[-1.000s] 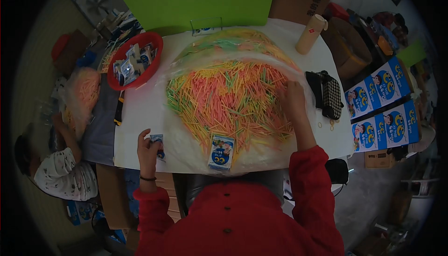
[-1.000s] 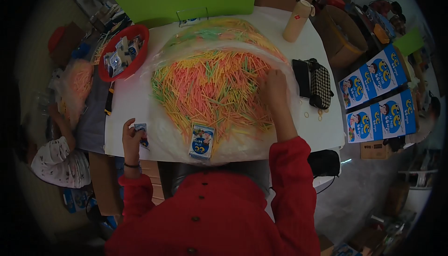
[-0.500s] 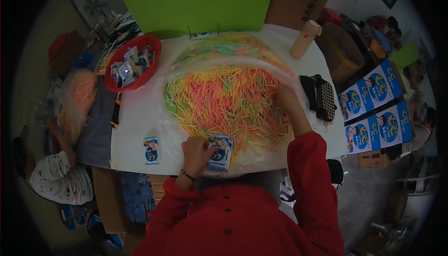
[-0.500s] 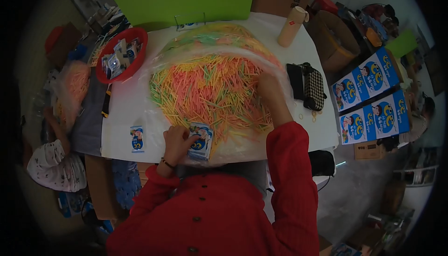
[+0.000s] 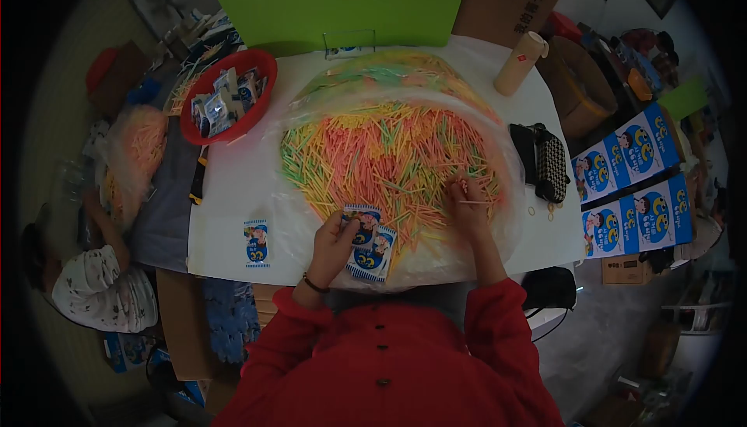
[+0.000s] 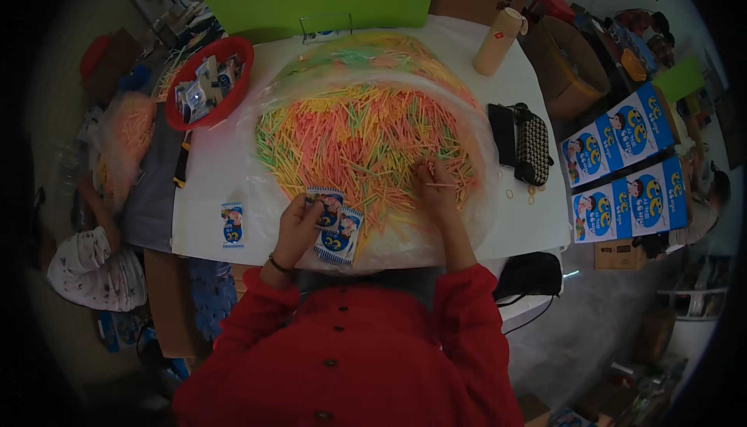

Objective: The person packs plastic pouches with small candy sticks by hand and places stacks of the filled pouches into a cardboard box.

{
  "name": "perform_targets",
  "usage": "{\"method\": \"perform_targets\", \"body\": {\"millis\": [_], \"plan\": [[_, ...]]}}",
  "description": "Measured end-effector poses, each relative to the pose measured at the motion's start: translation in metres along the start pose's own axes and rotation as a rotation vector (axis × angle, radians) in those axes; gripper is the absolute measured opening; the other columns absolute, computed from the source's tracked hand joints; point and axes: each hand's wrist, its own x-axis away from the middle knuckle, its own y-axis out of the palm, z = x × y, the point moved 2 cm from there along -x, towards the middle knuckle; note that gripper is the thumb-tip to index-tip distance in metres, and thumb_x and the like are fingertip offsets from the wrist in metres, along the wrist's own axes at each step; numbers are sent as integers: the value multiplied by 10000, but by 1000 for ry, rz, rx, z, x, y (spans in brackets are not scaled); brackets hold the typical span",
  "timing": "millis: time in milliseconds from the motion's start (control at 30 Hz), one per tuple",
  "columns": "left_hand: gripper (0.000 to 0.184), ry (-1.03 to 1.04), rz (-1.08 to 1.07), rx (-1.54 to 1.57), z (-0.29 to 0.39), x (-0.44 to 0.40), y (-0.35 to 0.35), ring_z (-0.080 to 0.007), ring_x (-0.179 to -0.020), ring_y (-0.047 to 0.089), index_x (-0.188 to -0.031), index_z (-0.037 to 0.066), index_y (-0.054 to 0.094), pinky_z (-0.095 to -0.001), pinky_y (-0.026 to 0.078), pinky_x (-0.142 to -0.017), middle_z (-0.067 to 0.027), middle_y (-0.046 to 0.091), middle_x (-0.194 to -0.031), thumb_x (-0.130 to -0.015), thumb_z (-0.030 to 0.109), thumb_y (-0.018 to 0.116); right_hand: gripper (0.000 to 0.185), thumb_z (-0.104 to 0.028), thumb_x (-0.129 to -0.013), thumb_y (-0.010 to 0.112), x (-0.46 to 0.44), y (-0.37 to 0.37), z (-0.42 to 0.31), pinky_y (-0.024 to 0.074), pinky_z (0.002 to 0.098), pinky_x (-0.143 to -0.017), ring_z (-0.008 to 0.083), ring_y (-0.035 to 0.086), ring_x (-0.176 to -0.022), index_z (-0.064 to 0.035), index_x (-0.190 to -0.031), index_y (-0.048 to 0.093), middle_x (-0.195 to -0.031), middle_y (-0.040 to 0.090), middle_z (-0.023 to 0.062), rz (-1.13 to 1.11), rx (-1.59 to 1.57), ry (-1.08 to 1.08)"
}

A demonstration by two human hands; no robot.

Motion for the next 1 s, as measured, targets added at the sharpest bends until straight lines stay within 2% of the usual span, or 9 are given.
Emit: {"method": "perform_targets", "body": {"millis": [67,167,233,333,367,433,633,867,1000], "plan": [[166,-101,-25,284,15,-4,5,-185,-883,643,-1092,19,560,-321,536,-782,-68,650,-990,-975,130,522,141,-145,-986,506,-5,2,-8,433,232,-667,70,503,-748,-70,-1099,543,-929,559,-5,-7,58,16],[225,-275,-71,580,16,-10,12,-187,-939,655,-1170,12,542,-342,555,-833,-68,656,-1049,-995,143,489,160,-192,-986,528,0,5,-38,479,263,-719,101,578,-839,-87,-1102,561,-979,604,13,111,-515,10],[239,-355,-83,571,2,-10,19,-183,-934,663,-1173,0,570,-334,559,-819,-78,664,-1073,-985,134,511,182,-202,-996,505,5,3,-36,470,316,-938,157,588,-1067,-75,-1109,571,-1141,613,77,167,-794,318],[215,-349,-118,481,-11,-10,29,-172,-901,668,-1129,-15,608,-322,559,-807,-86,678,-1046,-969,109,536,182,-211,-999,497,11,16,-36,453,324,-961,186,586,-1102,-74,-1094,569,-1172,613,95,129,-497,147],[167,-330,-61,364,-7,-7,35,-72,-760,643,-997,-2,692,-218,522,-669,-29,696,-879,-913,132,641,182,-211,-999,497,12,20,-35,453,324,-961,186,586,-1102,-74,-1094,569,-1172,613,95,123,-504,155],[156,-274,-89,203,-1,-6,33,-53,-727,623,-988,4,705,-202,499,-639,-14,692,-848,-894,120,660,189,-225,-1003,486,13,23,-45,448,335,-968,205,578,-1130,-79,-1097,561,-1193,613,114,97,-87,-64],[159,-91,-158,-87,7,-10,35,-10,-616,545,-988,25,727,-177,430,-552,33,654,-735,-849,100,705,153,-196,-1012,452,33,61,-88,399,388,-1020,238,556,-1177,-84,-1071,536,-1185,627,152,-176,-596,-7],[149,46,-206,-205,15,-8,38,-7,-576,508,-984,27,723,-190,409,-520,41,592,-649,-859,105,697,147,-167,-1012,427,34,84,-97,306,446,-1093,277,446,-1298,-74,-1080,518,-1176,629,159,-357,-482,-168],[146,62,-189,-188,12,-8,39,-8,-571,506,-981,23,720,-193,403,-514,43,575,-636,-862,103,694,141,-196,-1003,460,33,85,-90,399,423,-1027,275,483,-1266,-83,-1060,522,-1166,615,179,-374,-300,-104]]}}
